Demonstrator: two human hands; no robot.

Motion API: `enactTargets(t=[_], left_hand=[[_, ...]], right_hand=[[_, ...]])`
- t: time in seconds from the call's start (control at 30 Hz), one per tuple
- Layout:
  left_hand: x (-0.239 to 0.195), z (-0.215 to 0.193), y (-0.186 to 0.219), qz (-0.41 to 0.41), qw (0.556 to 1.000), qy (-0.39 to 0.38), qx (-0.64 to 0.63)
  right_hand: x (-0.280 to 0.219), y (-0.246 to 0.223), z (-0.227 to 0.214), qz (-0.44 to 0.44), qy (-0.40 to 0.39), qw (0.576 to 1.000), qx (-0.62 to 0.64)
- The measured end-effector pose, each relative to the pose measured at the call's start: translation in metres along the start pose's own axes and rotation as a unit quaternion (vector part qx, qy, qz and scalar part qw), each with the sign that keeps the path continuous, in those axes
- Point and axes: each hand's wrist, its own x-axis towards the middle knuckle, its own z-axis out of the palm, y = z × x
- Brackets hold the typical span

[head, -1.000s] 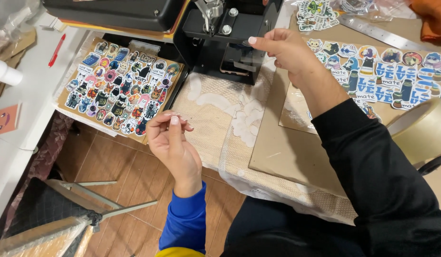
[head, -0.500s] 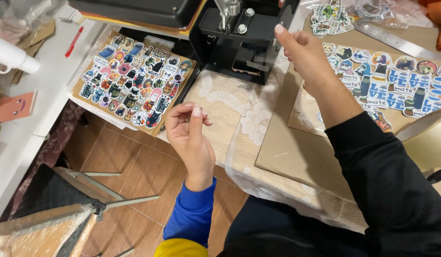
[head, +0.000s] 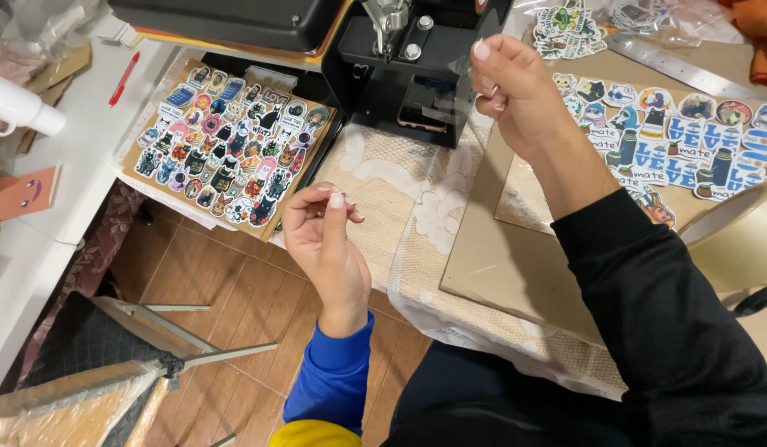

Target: The person cuts a strip of clear packing tape and applies it over a sheet of stickers. They then use scissors to trim the tape around the edges of the stickers, separating them from the backing sheet.

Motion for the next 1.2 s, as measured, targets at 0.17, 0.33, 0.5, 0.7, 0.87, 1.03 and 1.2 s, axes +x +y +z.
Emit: enactTargets(t=[0.17, 0.33, 0.5, 0.7, 0.87, 1.03, 1.2], left_hand=[[0.002, -0.003, 0.000, 0.006, 1.000, -0.001, 0.014], [0.003, -0.004, 0.000, 0.006, 1.000, 0.000, 0.012], [0.004, -0.004, 0.002, 0.015, 1.000, -0.002, 0.002], [0.003, -0.006, -0.001, 0.013, 1.000, 0.006, 0.017], [0.004, -0.005, -0.001, 0.015, 1.000, -0.001, 0.014], [0.005, -0.007, -0.002, 0.015, 1.000, 0.004, 0.015], [0.004, -0.008, -0.001, 0.013, 1.000, 0.006, 0.013]], right_hand=[[0.004, 0.009, -0.005, 0.066, 0.053, 0.995, -0.053], [0.007, 0.013, -0.006, 0.103, 0.099, 0.985, -0.097], [0.014, 0.011, -0.007, 0.047, 0.038, 0.998, -0.021], [0.012, 0.007, 0.000, 0.103, 0.093, 0.984, -0.109], [0.009, 0.002, 0.002, 0.133, 0.121, 0.971, -0.156], [0.007, -0.002, 0.004, 0.153, 0.128, 0.964, -0.177], [-0.005, -0.030, 0.023, 0.277, 0.171, 0.911, -0.252]])
